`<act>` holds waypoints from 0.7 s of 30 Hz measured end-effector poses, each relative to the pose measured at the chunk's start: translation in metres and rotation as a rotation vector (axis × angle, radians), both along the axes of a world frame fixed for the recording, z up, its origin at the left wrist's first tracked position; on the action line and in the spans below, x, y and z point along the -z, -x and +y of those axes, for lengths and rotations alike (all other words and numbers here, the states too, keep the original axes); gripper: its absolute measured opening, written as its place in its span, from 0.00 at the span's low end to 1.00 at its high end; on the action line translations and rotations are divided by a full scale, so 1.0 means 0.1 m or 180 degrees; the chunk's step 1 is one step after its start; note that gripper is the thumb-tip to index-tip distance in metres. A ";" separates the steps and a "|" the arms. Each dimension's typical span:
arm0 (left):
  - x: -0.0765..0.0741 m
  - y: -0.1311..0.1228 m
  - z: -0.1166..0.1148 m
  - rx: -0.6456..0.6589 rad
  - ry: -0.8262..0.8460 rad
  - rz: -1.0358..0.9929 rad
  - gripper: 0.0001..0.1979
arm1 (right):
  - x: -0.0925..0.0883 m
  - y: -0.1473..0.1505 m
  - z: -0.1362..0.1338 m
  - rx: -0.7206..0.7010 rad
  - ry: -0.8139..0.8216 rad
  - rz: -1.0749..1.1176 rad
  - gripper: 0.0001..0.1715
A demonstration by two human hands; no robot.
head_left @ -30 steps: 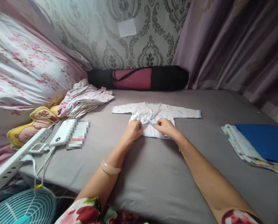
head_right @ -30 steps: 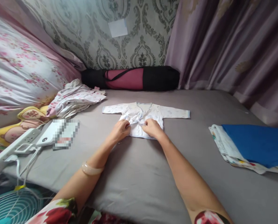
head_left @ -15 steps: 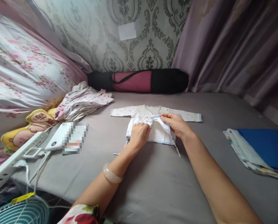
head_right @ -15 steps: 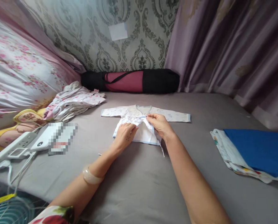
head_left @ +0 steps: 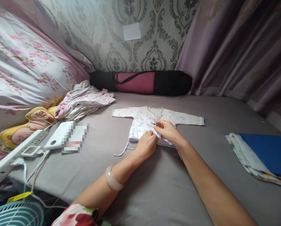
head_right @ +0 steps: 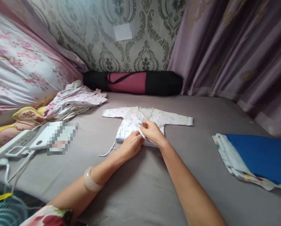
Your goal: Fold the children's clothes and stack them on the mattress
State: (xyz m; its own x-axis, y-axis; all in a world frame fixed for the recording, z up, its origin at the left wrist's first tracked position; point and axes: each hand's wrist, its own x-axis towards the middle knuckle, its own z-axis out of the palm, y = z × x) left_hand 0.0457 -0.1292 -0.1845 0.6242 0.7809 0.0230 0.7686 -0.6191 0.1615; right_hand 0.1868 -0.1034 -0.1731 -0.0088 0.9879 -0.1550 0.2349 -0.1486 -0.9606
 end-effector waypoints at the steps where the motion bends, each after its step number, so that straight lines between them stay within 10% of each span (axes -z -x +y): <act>1: -0.04 0.00 -0.05 0.0113 -0.0020 0.0143 0.11 | 0.04 0.01 0.01 -0.0002 -0.0019 -0.0109 0.16; 8: -0.36 0.21 -0.27 0.0483 0.0563 -0.0139 0.13 | -0.08 -0.03 -0.06 -0.0899 0.0118 -0.0188 0.06; 16: -0.27 0.76 0.29 -0.1644 -0.0027 -0.0382 0.10 | -0.42 -0.81 -0.19 -0.0086 0.1169 -0.1432 0.20; 21: -0.12 0.83 0.41 -0.1839 0.0750 -0.0541 0.12 | -0.23 -0.89 -0.20 -0.0814 0.1891 -0.1652 0.21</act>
State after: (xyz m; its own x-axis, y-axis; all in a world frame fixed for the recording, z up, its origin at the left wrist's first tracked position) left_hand -0.0373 -0.0883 -0.1721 0.1046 0.9862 -0.1286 0.9190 -0.0464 0.3915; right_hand 0.2762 -0.1233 -0.1498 -0.0057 0.7174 -0.6967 0.7221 -0.4790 -0.4991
